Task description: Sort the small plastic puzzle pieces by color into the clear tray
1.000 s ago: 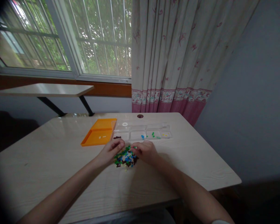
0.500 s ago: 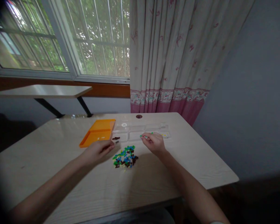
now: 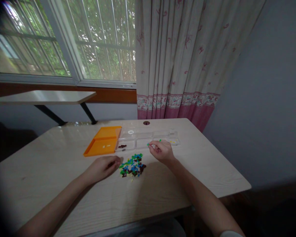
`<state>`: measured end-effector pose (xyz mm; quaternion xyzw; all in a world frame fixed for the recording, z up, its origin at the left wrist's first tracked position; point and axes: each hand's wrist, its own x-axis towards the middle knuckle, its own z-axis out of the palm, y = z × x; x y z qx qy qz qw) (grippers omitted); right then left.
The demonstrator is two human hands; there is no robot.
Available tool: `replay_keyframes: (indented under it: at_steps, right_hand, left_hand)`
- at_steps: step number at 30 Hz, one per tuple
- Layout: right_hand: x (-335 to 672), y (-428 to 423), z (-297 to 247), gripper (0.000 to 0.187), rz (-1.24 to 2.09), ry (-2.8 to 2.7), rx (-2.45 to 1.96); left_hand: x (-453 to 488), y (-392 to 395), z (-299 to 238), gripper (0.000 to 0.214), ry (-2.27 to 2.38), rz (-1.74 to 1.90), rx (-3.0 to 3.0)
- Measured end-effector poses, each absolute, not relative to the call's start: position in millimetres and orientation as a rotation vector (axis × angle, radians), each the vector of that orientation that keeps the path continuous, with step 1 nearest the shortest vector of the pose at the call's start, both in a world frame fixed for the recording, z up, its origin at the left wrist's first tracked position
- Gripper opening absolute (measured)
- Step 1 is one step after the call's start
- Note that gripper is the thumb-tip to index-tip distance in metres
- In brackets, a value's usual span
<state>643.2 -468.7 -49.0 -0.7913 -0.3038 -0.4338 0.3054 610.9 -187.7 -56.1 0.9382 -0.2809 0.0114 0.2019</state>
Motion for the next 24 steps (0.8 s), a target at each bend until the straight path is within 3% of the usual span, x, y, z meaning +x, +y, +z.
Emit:
replay_keyframes:
  at_steps: [7, 11, 16, 24]
  right_hand:
    - [644, -473, -47, 0.017, -1.156, -0.894, -2.171]
    - [650, -486, -40, 0.020, -0.961, -0.956, -2.409]
    - [665, -508, -40, 0.020, -0.649, -0.719, -2.680]
    - [681, -526, -47, 0.021, -0.572, -0.351, -2.849]
  left_hand:
    - [611, -184, -55, 0.030, -0.784, 0.022, 2.676]
    - [612, -184, -55, 0.028, -0.788, 0.017, 2.683]
    - [612, -184, -57, 0.027, -0.805, 0.009, 2.652]
    - [613, -182, -62, 0.027, -0.854, -0.019, 2.589]
